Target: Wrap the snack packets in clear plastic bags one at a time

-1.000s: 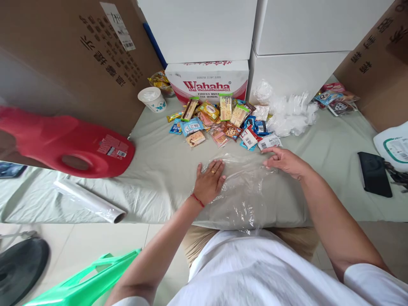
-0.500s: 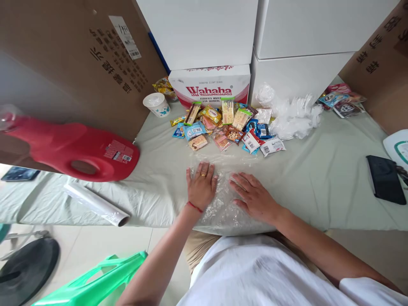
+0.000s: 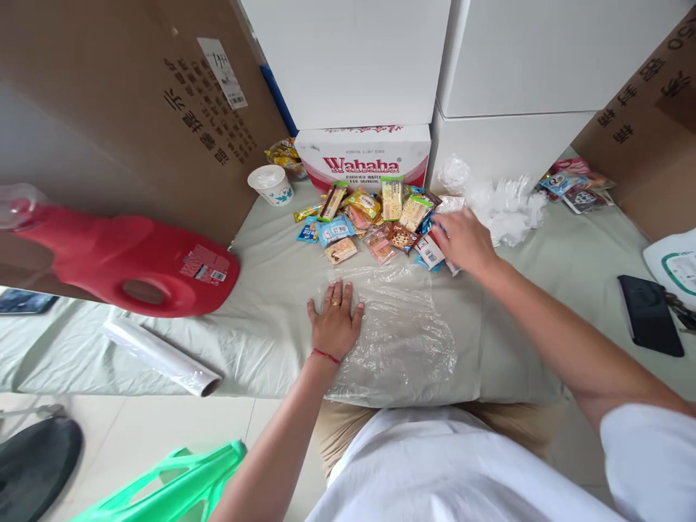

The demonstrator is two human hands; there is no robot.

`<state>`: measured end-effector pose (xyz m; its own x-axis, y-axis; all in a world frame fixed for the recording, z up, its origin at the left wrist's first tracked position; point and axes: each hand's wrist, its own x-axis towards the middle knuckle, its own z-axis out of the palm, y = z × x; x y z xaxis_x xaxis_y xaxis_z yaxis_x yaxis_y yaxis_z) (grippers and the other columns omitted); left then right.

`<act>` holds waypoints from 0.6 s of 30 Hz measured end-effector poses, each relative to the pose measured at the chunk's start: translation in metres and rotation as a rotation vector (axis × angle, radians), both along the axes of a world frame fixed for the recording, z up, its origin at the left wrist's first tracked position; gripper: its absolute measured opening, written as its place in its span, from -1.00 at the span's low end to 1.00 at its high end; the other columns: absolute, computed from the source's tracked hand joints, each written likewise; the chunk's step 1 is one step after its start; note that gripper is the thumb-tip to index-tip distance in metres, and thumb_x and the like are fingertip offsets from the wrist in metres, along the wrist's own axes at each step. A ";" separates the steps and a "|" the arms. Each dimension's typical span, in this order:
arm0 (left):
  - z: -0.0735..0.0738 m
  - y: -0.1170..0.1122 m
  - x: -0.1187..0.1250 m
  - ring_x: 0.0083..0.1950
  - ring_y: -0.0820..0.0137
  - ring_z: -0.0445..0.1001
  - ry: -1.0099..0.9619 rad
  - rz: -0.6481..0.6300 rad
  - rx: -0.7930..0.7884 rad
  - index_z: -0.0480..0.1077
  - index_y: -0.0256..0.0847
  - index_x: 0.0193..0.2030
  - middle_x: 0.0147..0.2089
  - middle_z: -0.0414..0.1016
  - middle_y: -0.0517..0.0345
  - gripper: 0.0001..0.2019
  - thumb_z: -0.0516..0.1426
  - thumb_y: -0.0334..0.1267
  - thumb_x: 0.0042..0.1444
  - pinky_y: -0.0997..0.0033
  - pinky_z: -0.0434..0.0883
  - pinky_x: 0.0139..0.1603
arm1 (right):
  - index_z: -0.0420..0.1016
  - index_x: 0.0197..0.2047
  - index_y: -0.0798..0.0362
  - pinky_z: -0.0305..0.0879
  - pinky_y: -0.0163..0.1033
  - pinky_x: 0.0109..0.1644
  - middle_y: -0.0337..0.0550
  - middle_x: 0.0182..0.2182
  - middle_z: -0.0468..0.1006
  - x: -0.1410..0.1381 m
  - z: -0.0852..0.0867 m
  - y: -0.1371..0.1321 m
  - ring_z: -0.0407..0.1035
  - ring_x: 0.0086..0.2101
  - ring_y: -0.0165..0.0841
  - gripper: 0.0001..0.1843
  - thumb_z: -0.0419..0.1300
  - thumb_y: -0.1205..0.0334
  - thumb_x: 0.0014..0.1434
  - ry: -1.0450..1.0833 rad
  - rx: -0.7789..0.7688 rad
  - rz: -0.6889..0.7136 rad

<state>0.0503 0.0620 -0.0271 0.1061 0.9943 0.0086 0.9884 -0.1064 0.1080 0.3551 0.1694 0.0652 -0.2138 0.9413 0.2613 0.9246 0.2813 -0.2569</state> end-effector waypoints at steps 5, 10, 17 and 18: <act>0.001 0.000 -0.001 0.55 0.03 0.08 0.006 -0.001 -0.010 0.07 -0.15 0.53 0.56 0.03 -0.17 -0.38 -0.25 0.03 0.44 -0.49 -0.02 0.43 | 0.41 0.23 0.24 0.34 0.02 0.07 0.27 0.07 0.52 -0.043 0.015 0.095 0.31 0.14 0.07 -0.44 0.26 0.08 0.27 -0.070 -0.138 -0.237; -0.004 -0.001 0.001 0.57 0.08 0.04 -0.058 0.019 0.006 0.05 -0.11 0.54 0.57 0.01 -0.11 -0.38 -0.23 0.04 0.43 -0.45 -0.12 0.48 | 0.61 -0.09 0.19 0.39 -0.02 -0.06 0.18 -0.10 0.61 -0.022 0.030 0.089 0.48 -0.12 -0.04 -0.63 0.42 0.12 0.10 -0.173 -0.339 -0.276; -0.003 -0.001 0.001 0.57 0.12 0.03 -0.141 0.019 0.022 0.06 -0.08 0.54 0.58 0.00 -0.02 -0.41 -0.26 -0.02 0.45 -0.42 -0.20 0.50 | 0.55 -0.04 0.00 0.38 -0.06 -0.07 0.01 -0.21 0.61 0.006 0.013 -0.027 0.48 -0.23 -0.17 -0.73 0.21 0.02 0.32 0.223 0.089 -0.005; -0.003 -0.001 0.001 0.57 0.13 0.03 -0.141 0.021 0.019 0.06 -0.07 0.53 0.58 0.00 -0.01 -0.41 -0.28 -0.03 0.45 -0.42 -0.19 0.50 | 0.55 -0.05 -0.04 0.39 -0.02 0.01 0.02 -0.12 0.61 -0.002 0.000 -0.047 0.49 -0.13 -0.14 -0.75 0.15 0.04 0.36 0.218 0.069 0.148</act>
